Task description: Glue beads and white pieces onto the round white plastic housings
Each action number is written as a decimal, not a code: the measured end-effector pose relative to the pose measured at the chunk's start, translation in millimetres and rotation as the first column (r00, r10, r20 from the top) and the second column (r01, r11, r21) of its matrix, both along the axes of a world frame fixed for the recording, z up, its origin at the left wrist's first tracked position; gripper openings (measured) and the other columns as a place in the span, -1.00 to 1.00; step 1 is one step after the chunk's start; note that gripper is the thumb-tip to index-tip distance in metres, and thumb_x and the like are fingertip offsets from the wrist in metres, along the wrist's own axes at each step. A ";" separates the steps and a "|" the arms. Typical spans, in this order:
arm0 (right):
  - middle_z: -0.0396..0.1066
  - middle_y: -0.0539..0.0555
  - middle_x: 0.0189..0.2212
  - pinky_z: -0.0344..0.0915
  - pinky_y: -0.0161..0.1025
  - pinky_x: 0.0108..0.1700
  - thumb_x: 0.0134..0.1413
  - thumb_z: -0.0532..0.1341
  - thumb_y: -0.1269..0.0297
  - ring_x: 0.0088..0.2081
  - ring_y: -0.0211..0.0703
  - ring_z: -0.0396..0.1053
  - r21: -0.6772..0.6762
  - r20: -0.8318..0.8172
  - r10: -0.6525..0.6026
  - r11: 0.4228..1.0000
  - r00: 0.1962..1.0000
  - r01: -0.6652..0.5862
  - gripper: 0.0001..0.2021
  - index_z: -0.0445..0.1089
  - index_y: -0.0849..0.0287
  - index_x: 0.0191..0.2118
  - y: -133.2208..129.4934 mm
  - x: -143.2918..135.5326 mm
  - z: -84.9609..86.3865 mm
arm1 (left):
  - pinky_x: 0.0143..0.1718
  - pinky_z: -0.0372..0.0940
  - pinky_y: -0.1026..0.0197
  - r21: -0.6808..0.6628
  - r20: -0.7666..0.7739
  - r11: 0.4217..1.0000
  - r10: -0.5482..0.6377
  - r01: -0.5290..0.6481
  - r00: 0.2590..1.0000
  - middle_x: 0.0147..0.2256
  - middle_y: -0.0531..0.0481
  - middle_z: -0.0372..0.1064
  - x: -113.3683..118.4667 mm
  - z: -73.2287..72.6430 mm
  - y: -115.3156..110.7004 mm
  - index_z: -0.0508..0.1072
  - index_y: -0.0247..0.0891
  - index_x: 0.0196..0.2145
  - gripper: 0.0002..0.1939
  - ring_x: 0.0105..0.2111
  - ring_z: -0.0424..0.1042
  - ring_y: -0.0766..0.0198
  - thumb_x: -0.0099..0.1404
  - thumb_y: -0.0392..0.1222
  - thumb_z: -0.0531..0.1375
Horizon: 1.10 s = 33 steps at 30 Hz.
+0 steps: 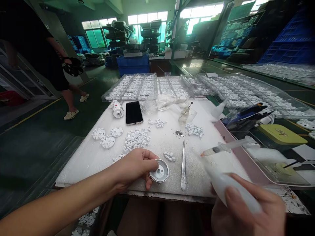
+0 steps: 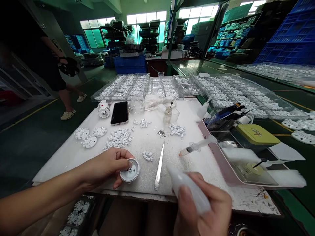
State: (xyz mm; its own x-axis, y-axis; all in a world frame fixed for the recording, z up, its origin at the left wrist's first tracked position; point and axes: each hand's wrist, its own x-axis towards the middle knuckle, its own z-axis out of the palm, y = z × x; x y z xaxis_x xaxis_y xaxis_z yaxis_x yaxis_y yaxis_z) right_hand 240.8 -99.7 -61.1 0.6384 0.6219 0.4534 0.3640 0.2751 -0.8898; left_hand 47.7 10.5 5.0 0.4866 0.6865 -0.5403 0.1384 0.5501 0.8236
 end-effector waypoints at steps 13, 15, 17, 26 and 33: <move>0.49 0.13 -0.26 0.45 -0.10 -0.31 0.12 0.22 0.16 -0.21 0.07 0.54 -0.400 0.222 0.407 0.867 0.886 -0.298 -0.78 0.19 0.09 -0.20 99.2 -14.2 32.7 | -0.74 0.18 0.45 0.030 0.005 0.999 -0.017 0.017 1.000 -0.60 0.10 0.41 -0.4 0.9 -3.9 0.45 -0.33 -0.48 -0.92 -0.77 0.28 0.49 0.03 -0.38 0.15; 0.49 0.16 -0.19 0.46 -0.03 -0.24 0.14 0.22 0.11 -0.15 0.11 0.53 -0.387 0.236 0.383 0.880 0.893 -0.275 -0.74 0.21 0.10 -0.16 93.8 -16.3 29.5 | -0.74 0.18 0.44 0.034 0.004 0.999 -0.014 0.014 1.000 -0.60 0.10 0.41 -0.4 -0.2 -3.9 0.45 -0.33 -0.47 -0.92 -0.77 0.29 0.48 0.02 -0.38 0.16; 0.49 0.18 -0.13 0.44 0.00 -0.15 0.14 0.25 0.05 -0.10 0.11 0.51 -0.325 0.273 0.297 0.924 0.915 -0.203 -0.68 0.24 0.10 -0.10 81.0 -18.2 28.2 | -0.75 0.18 0.44 0.032 0.006 0.999 -0.009 0.009 1.000 -0.60 0.11 0.41 -0.3 -1.3 -3.4 0.46 -0.33 -0.47 -0.91 -0.78 0.28 0.47 0.01 -0.37 0.16; 0.43 0.15 -0.23 0.35 -0.13 -0.21 0.22 0.15 0.24 -0.23 -0.03 0.43 -0.221 0.502 0.044 0.972 0.864 0.079 -0.71 0.30 0.18 0.02 105.2 -9.4 69.8 | -0.75 0.16 0.43 0.009 -0.004 1.000 -0.001 0.001 1.000 -0.60 0.10 0.43 0.1 0.3 -2.9 0.45 -0.33 -0.48 -0.91 -0.79 0.28 0.47 -0.03 -0.34 0.16; 0.35 0.33 -0.13 0.23 0.09 0.01 0.13 0.17 0.32 -0.07 0.18 0.31 -0.289 0.505 -0.018 0.938 0.863 0.189 -0.79 0.31 0.26 -0.12 192.5 8.9 78.4 | -0.75 0.15 0.40 0.024 -0.020 1.000 -0.017 0.017 1.000 -0.60 0.09 0.41 1.8 1.3 -1.7 0.43 -0.32 -0.49 -0.91 -0.79 0.27 0.46 -0.06 -0.31 0.18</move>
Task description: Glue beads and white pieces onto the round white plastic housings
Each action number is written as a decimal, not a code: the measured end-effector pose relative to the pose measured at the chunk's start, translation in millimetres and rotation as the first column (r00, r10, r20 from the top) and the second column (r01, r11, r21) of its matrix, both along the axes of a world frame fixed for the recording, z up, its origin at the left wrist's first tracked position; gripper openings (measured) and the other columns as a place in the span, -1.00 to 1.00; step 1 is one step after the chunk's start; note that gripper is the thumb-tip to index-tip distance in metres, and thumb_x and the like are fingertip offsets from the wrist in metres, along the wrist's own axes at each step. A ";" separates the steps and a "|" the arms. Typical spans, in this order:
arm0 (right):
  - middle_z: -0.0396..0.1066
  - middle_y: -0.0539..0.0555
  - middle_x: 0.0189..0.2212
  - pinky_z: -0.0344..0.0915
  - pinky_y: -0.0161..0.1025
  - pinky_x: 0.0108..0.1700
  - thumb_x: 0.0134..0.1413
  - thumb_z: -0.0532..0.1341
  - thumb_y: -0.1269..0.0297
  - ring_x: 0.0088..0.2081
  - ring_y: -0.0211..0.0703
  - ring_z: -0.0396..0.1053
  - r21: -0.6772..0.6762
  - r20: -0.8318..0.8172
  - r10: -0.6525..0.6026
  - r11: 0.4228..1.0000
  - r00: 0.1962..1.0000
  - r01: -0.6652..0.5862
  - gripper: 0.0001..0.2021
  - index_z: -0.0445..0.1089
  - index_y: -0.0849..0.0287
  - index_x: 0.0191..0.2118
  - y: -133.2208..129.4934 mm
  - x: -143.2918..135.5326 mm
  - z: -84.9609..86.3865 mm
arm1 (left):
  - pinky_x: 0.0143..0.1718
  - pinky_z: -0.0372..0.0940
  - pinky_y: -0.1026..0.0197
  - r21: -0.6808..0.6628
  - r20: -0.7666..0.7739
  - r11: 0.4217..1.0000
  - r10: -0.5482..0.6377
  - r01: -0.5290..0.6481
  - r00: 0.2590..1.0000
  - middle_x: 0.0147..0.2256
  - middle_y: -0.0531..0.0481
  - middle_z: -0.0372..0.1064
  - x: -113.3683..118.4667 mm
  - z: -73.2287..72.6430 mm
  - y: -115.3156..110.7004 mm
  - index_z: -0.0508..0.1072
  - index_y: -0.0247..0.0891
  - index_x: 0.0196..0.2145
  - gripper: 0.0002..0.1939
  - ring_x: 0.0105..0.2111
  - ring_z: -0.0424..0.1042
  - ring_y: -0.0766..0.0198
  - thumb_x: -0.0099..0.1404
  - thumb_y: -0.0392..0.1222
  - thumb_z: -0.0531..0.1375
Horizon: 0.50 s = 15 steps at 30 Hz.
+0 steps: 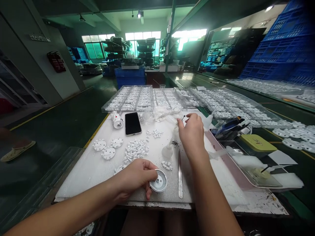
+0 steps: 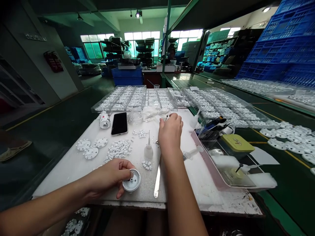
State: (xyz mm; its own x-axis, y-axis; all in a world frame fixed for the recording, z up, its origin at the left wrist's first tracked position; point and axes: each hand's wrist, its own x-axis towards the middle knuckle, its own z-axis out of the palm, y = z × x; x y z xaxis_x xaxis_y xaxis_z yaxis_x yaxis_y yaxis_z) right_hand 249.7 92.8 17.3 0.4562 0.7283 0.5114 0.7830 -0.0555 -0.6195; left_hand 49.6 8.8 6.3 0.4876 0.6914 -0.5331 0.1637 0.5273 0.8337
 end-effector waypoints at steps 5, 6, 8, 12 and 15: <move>0.38 0.05 -0.29 0.28 -0.05 0.00 0.23 0.21 0.27 -0.16 -0.12 0.36 -0.029 -0.002 -0.027 0.999 1.000 0.027 -0.87 0.36 0.23 -0.29 11.0 10.0 -4.2 | -0.76 0.16 0.40 0.004 0.008 1.000 -0.006 0.006 1.000 -0.61 0.10 0.41 -1.2 -1.3 0.4 0.42 -0.32 -0.49 -0.90 -0.79 0.27 0.45 -0.06 -0.34 0.16; 0.38 0.03 -0.29 0.29 -0.07 -0.02 0.23 0.22 0.24 -0.17 -0.14 0.36 -0.024 -0.009 -0.035 0.999 0.999 0.034 -0.85 0.37 0.23 -0.26 11.9 11.3 -4.4 | -0.76 0.15 0.40 0.002 0.009 1.000 -0.005 0.005 1.000 -0.60 0.10 0.42 -1.5 -1.3 0.4 0.42 -0.32 -0.48 -0.90 -0.79 0.27 0.45 -0.06 -0.34 0.16; 0.39 0.02 -0.30 0.32 -0.08 -0.06 0.22 0.25 0.17 -0.19 -0.15 0.38 -0.013 -0.029 -0.053 0.999 0.998 0.052 -0.79 0.38 0.24 -0.18 14.9 13.8 -5.0 | -0.76 0.14 0.41 -0.001 0.011 1.000 -0.004 0.004 1.000 -0.60 0.09 0.43 -1.7 -1.3 0.5 0.42 -0.33 -0.47 -0.90 -0.79 0.27 0.45 -0.05 -0.35 0.17; 0.40 0.01 -0.34 0.34 -0.11 -0.09 0.22 0.26 0.11 -0.26 -0.18 0.39 -0.027 -0.060 -0.055 0.998 0.997 0.054 -0.74 0.40 0.24 -0.26 23.2 18.2 -6.4 | -0.77 0.14 0.41 -0.004 0.015 1.000 -0.004 0.004 1.000 -0.61 0.08 0.44 -1.8 -1.4 1.3 0.41 -0.32 -0.47 -0.91 -0.80 0.27 0.45 -0.03 -0.34 0.19; 0.40 -0.02 -0.41 0.35 -0.14 -0.12 0.24 0.25 0.09 -0.32 -0.22 0.39 -0.046 -0.075 -0.041 0.998 0.996 0.037 -0.72 0.40 0.23 -0.35 25.1 20.3 -4.5 | -0.77 0.15 0.41 -0.004 0.020 1.000 -0.005 0.005 1.000 -0.60 0.08 0.44 -2.1 -2.2 1.3 0.42 -0.32 -0.47 -0.92 -0.80 0.27 0.45 -0.03 -0.34 0.18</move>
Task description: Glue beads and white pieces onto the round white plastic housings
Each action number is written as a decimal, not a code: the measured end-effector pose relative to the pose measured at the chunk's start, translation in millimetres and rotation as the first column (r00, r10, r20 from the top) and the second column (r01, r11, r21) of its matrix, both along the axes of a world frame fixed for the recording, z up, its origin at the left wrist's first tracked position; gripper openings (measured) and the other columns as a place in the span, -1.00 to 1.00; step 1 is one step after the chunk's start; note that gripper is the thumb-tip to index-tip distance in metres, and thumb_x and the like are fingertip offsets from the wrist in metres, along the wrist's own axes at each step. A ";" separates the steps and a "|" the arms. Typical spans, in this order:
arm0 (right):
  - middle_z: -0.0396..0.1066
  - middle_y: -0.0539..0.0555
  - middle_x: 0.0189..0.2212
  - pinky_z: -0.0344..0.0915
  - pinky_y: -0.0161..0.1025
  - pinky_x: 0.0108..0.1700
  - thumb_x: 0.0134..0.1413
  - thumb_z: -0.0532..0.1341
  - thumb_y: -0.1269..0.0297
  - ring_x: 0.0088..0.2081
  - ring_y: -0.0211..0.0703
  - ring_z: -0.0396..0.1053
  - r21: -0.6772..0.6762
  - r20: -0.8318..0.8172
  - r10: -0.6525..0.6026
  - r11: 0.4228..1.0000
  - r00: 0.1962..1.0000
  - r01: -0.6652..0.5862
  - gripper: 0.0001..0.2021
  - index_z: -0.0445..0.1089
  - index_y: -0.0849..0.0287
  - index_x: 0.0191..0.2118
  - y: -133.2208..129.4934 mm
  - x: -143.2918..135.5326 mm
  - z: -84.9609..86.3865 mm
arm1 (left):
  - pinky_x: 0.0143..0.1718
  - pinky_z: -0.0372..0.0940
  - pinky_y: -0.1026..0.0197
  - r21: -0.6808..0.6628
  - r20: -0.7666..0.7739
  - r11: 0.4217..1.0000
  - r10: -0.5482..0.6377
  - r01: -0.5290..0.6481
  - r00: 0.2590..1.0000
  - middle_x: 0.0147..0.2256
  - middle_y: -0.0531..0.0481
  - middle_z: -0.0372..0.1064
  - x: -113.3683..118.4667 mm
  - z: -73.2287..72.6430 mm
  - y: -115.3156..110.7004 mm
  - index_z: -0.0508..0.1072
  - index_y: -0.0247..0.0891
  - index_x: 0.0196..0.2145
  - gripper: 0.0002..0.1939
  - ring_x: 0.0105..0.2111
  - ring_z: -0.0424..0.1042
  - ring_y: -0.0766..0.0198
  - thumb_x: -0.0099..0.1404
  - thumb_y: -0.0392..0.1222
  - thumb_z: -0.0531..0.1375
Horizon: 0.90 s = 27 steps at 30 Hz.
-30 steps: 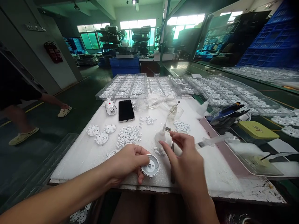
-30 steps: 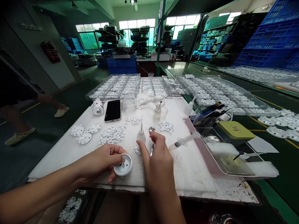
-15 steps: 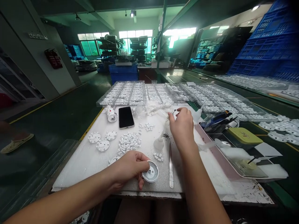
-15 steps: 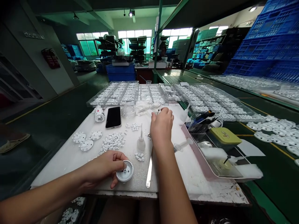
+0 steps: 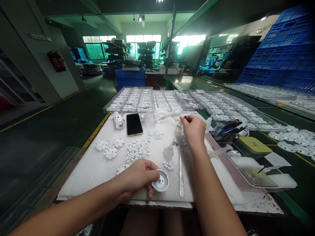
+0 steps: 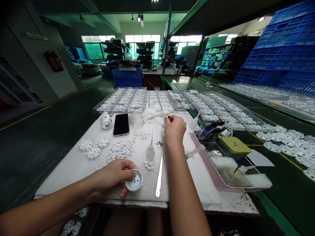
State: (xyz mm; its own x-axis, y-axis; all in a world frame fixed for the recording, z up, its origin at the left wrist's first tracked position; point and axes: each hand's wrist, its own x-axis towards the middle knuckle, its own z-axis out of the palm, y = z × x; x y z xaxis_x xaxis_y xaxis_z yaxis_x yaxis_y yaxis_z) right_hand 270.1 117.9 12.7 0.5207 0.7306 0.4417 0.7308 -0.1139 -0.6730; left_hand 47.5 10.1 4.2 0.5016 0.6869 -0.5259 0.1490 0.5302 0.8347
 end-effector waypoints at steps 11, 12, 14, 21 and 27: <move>0.47 0.09 -0.48 0.24 -0.18 -0.26 0.19 0.19 0.18 -0.43 -0.12 0.35 0.235 -0.005 0.081 0.969 0.997 -0.078 -0.75 0.49 0.22 -0.40 -11.8 -5.2 15.7 | -0.77 0.16 0.40 -0.002 0.004 1.000 0.010 -0.010 1.000 -0.59 0.08 0.43 -0.1 -1.7 -1.0 0.42 -0.34 -0.47 -0.92 -0.80 0.28 0.45 -0.02 -0.38 0.18; 0.47 0.11 -0.48 0.24 -0.19 -0.26 0.19 0.17 0.18 -0.43 -0.10 0.36 0.262 0.002 0.088 0.961 0.996 -0.085 -0.74 0.50 0.22 -0.39 -12.5 -5.5 15.8 | -0.77 0.16 0.39 0.000 0.005 1.000 0.010 -0.010 1.000 -0.59 0.07 0.43 -0.3 -2.0 -1.1 0.42 -0.34 -0.47 -0.91 -0.80 0.28 0.44 -0.02 -0.38 0.17; 0.47 0.12 -0.49 0.25 -0.19 -0.28 0.20 0.16 0.17 -0.44 -0.10 0.37 0.313 0.023 0.094 0.945 0.995 -0.097 -0.73 0.51 0.23 -0.37 -14.1 -6.2 15.7 | -0.78 0.17 0.39 0.002 0.006 1.000 0.011 -0.011 1.000 -0.59 0.07 0.44 -0.6 -2.8 -1.3 0.42 -0.34 -0.46 -0.90 -0.80 0.28 0.44 -0.02 -0.38 0.15; 0.49 0.07 -0.45 0.30 -0.19 -0.27 0.25 0.16 0.18 -0.40 -0.12 0.40 0.489 0.139 0.082 0.861 0.987 -0.141 -0.75 0.50 0.18 -0.34 -22.0 -15.3 24.0 | -0.78 0.18 0.40 -0.007 0.007 1.000 0.007 -0.007 1.000 -0.58 0.07 0.45 -1.3 -2.3 -0.4 0.42 -0.34 -0.47 -0.89 -0.80 0.29 0.44 -0.03 -0.39 0.14; 0.51 0.09 -0.37 0.34 -0.14 -0.30 0.29 0.21 0.23 -0.36 -0.10 0.46 0.693 0.207 0.063 0.695 0.976 -0.192 -0.83 0.53 0.16 -0.25 -66.9 -36.0 36.4 | -0.77 0.19 0.42 -0.033 0.014 0.999 -0.019 0.019 1.000 -0.61 0.07 0.43 -1.6 0.0 2.4 0.42 -0.33 -0.51 -0.93 -0.79 0.30 0.44 -0.03 -0.38 0.15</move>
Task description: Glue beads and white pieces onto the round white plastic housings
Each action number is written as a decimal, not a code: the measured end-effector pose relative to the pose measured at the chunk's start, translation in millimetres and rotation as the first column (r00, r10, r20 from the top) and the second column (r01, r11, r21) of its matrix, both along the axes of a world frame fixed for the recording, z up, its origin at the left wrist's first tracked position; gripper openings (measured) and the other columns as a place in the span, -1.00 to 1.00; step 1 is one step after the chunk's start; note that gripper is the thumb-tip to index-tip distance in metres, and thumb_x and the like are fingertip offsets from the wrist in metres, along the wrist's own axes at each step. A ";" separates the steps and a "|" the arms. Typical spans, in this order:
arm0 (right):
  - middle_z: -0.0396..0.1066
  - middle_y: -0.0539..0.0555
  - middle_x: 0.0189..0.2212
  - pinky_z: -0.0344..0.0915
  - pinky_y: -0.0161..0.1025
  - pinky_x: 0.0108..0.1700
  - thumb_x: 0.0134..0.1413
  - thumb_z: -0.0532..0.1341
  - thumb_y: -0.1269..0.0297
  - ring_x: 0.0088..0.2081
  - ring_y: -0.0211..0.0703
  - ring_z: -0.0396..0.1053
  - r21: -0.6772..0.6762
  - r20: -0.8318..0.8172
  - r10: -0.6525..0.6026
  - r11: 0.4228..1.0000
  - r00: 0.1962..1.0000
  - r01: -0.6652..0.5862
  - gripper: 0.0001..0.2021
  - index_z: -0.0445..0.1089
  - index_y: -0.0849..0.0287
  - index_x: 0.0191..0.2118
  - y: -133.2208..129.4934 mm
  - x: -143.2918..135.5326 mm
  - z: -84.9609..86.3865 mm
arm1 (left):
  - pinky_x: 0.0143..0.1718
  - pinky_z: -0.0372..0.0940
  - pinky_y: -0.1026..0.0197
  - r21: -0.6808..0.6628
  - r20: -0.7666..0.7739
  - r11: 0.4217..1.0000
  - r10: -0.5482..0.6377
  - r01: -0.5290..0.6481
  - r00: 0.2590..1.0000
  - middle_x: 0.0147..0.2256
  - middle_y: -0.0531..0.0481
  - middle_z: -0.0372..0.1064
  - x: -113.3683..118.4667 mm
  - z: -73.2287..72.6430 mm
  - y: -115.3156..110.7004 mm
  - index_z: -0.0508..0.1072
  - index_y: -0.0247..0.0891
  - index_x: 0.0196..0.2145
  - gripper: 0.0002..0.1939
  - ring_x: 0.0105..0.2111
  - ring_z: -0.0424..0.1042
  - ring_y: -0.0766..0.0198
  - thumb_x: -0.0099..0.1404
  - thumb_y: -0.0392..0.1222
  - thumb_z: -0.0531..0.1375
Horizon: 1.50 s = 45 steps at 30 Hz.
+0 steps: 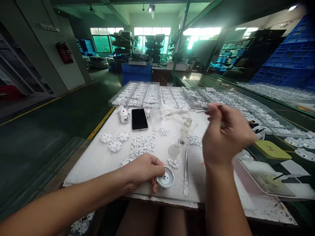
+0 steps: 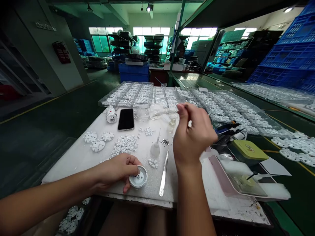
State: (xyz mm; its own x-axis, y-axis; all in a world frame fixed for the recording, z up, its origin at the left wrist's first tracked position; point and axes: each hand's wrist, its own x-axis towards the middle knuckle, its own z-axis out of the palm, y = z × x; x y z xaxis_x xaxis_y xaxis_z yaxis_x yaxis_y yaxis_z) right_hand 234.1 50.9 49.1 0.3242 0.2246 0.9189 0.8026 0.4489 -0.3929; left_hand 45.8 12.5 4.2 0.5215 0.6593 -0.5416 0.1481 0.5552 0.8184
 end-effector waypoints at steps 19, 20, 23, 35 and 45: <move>0.41 0.05 -0.43 0.30 -0.26 -0.47 0.40 0.08 0.36 -0.45 -0.26 0.36 -0.052 -0.083 0.702 0.706 0.708 -0.706 -0.88 0.33 0.23 -0.15 -76.7 -19.0 -90.7 | -0.79 0.14 0.45 -0.093 -0.036 0.993 -0.073 0.070 0.997 -0.65 0.07 0.37 2.5 8.7 15.4 0.40 -0.35 -0.62 -0.95 -0.80 0.24 0.48 -0.07 -0.32 0.19; 0.41 0.05 -0.43 0.30 -0.26 -0.47 0.39 0.08 0.36 -0.45 -0.26 0.37 -0.060 -0.080 0.697 0.710 0.712 -0.702 -0.89 0.34 0.23 -0.15 -77.1 -19.3 -90.3 | -0.79 0.13 0.45 -0.091 -0.036 0.993 -0.076 0.072 0.996 -0.65 0.07 0.37 2.2 8.6 15.2 0.40 -0.35 -0.62 -0.95 -0.80 0.24 0.48 -0.07 -0.31 0.19; 0.40 0.03 -0.46 0.28 -0.26 -0.50 0.39 0.09 0.33 -0.48 -0.25 0.36 -0.007 -0.089 0.667 0.743 0.740 -0.670 -0.89 0.34 0.21 -0.15 -78.3 -21.2 -89.6 | -0.78 0.13 0.46 -0.089 -0.036 0.993 -0.083 0.080 0.996 -0.65 0.07 0.37 1.3 8.8 14.8 0.40 -0.35 -0.61 -0.95 -0.80 0.26 0.48 -0.07 -0.31 0.19; 0.40 0.01 -0.48 0.26 -0.25 -0.48 0.39 0.10 0.30 -0.50 -0.27 0.35 0.033 -0.148 0.663 0.745 0.734 -0.667 -0.86 0.34 0.23 -0.18 -79.4 -20.5 -92.1 | -0.79 0.12 0.45 -0.099 -0.035 0.990 -0.100 0.096 0.994 -0.64 0.06 0.38 0.5 8.1 17.4 0.41 -0.35 -0.60 -0.95 -0.80 0.25 0.47 -0.07 -0.30 0.20; 0.42 0.02 -0.47 0.31 -0.16 -0.49 0.42 0.02 0.20 -0.48 -0.18 0.37 0.014 -0.152 0.553 0.830 0.819 -0.557 -0.78 0.38 0.09 -0.13 -93.8 -19.8 -84.3 | -0.78 0.13 0.44 -0.099 -0.031 0.990 -0.101 0.097 0.994 -0.63 0.05 0.40 -0.2 7.0 18.8 0.41 -0.35 -0.61 -0.94 -0.79 0.26 0.47 -0.07 -0.30 0.21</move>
State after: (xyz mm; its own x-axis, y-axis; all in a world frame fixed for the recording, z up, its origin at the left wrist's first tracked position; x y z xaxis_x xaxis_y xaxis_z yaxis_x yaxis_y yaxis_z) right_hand 214.3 -42.8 -35.2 0.2631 0.4332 0.8621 0.3550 0.7874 -0.5040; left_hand 45.7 31.3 11.2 0.5603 0.5488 -0.6204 0.2348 0.6130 0.7544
